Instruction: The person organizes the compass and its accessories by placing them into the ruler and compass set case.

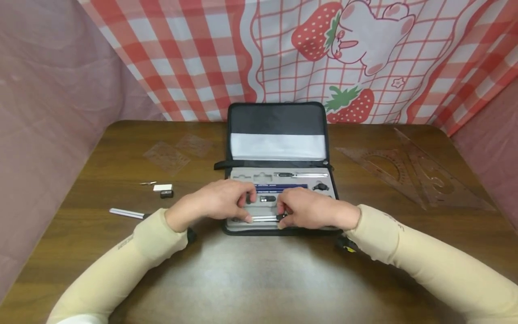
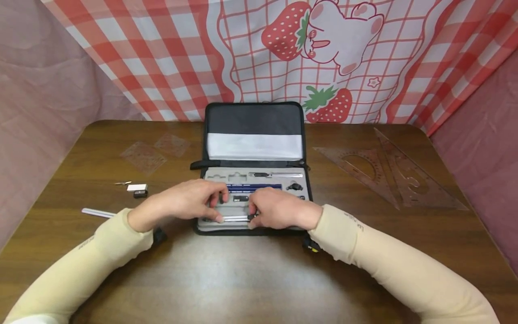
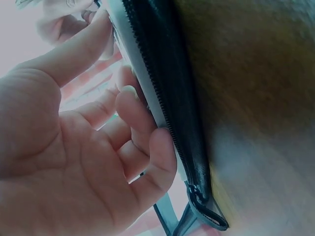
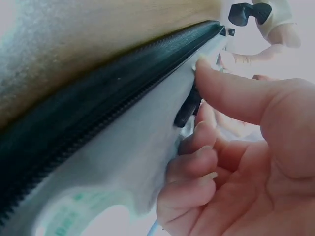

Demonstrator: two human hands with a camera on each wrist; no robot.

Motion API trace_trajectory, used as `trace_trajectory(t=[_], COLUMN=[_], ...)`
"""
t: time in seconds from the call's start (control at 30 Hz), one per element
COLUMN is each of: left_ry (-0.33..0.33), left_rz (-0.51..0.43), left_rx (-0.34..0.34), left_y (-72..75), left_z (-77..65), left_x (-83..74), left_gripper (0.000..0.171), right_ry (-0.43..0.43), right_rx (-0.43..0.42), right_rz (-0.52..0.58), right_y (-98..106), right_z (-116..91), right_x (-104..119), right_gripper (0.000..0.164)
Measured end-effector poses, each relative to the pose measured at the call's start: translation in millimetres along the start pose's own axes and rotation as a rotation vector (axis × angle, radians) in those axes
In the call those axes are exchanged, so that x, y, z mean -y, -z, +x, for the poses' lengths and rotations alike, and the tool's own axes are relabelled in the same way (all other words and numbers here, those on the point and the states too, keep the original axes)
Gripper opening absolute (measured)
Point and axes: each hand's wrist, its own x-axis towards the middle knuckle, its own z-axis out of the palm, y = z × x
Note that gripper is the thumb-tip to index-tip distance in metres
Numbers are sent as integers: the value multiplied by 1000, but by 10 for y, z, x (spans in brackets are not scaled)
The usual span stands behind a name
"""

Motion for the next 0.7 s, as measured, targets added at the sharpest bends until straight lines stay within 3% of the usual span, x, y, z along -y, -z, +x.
trace_trajectory(t=[0.27,0.57,0.7], left_ry=[11,-16,-30], left_rz=[4,7,-13], left_rx=[5,-7,-10], left_y=[-13,8,-1], left_z=[10,7,24], left_x=[-13,24,41], left_gripper=[36,37,36], right_ry=[100,56,88], right_rx=[21,1,-11], right_rz=[126,144,151], right_y=[53,78,78], right_z=[32,103,89], right_x=[-158,-182,-213], right_gripper=[10,19,19])
